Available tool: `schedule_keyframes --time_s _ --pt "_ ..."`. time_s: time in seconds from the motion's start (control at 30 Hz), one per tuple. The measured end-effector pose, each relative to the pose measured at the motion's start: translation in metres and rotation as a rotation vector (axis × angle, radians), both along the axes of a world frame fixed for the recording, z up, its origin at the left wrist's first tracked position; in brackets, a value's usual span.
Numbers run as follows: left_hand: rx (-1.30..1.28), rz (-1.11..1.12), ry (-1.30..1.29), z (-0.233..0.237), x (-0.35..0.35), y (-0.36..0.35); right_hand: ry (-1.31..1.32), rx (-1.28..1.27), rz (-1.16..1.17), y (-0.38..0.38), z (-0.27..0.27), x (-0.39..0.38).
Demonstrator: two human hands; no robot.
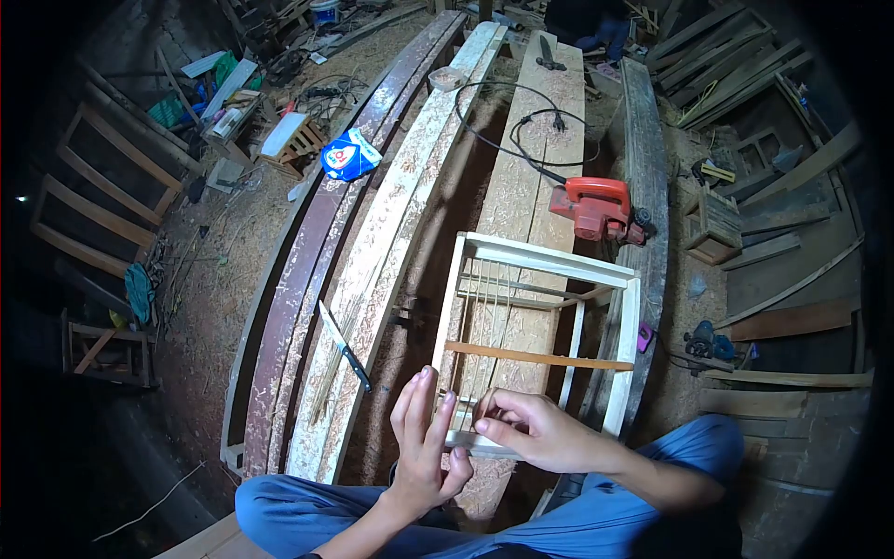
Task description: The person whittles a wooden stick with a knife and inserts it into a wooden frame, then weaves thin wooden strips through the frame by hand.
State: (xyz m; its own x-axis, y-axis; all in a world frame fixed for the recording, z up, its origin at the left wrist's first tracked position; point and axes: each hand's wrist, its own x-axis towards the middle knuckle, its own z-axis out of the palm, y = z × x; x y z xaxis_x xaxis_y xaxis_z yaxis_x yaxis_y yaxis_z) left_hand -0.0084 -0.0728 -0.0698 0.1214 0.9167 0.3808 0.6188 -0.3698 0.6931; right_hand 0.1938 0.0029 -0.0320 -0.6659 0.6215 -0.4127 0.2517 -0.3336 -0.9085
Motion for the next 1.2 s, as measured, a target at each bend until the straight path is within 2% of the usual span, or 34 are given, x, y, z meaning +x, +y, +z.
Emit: schedule_keyframes --time_s 0.33,0.4,1.2 --pt "0.062 0.015 -0.008 -0.011 0.000 -0.001 -0.015 0.060 -0.030 -0.005 0.005 -0.002" --pt "0.055 0.014 -0.010 -0.011 -0.001 -0.002 -0.087 0.112 -0.022 -0.005 0.005 -0.001" --pt "0.037 -0.003 -0.010 -0.005 -0.002 -0.003 -0.035 0.103 -0.065 -0.010 -0.003 -0.004"
